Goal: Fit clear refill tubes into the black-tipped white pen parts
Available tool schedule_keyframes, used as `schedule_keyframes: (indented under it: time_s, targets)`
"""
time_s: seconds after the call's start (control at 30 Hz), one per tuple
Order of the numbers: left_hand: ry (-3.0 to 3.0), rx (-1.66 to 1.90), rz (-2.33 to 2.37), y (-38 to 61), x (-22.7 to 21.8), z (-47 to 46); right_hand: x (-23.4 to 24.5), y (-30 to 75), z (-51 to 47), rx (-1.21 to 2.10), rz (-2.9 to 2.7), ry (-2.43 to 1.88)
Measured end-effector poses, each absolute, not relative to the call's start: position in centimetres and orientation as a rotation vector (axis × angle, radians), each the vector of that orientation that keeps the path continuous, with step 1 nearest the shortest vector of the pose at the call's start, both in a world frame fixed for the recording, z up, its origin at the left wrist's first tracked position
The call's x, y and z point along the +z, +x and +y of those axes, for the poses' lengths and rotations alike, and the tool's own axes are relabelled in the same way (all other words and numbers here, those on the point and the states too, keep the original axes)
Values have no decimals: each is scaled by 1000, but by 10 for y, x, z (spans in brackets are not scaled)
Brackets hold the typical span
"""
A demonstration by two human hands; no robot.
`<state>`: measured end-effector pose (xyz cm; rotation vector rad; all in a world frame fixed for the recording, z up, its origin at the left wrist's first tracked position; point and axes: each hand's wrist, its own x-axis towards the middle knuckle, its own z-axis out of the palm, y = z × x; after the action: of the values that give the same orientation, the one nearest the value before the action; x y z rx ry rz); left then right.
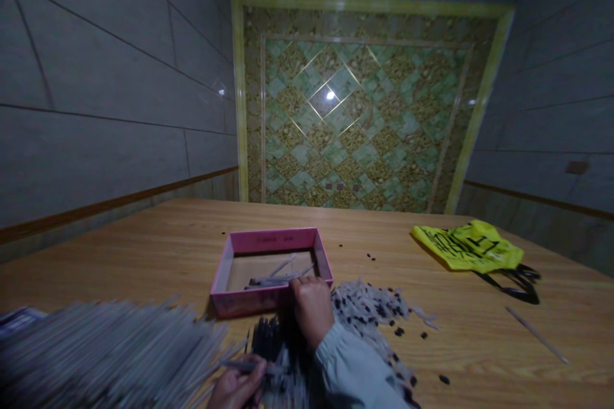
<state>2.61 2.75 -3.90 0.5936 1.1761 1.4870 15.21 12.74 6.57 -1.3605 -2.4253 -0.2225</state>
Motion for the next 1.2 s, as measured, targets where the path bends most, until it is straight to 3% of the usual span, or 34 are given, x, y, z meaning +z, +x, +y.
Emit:
schedule_keyframes:
  time_s: [0.33,0.53,0.67,0.93,1.2]
  targets:
    - [586,1477,1179,25,-28,19,67,150,145,-80,-2412,-1198]
    - [598,1462,1131,23,-14,8,66,179,100,274,-2113,-1033]
    - [610,1452,1134,22,-17,10,57,204,66,389,-2029,-1140]
    - [617,1434,1131,20,-14,11,25,239,54,341,-1988,-1428]
    - [588,1445,1194,26,-2,6,35,247,49,66,-2302,-1626]
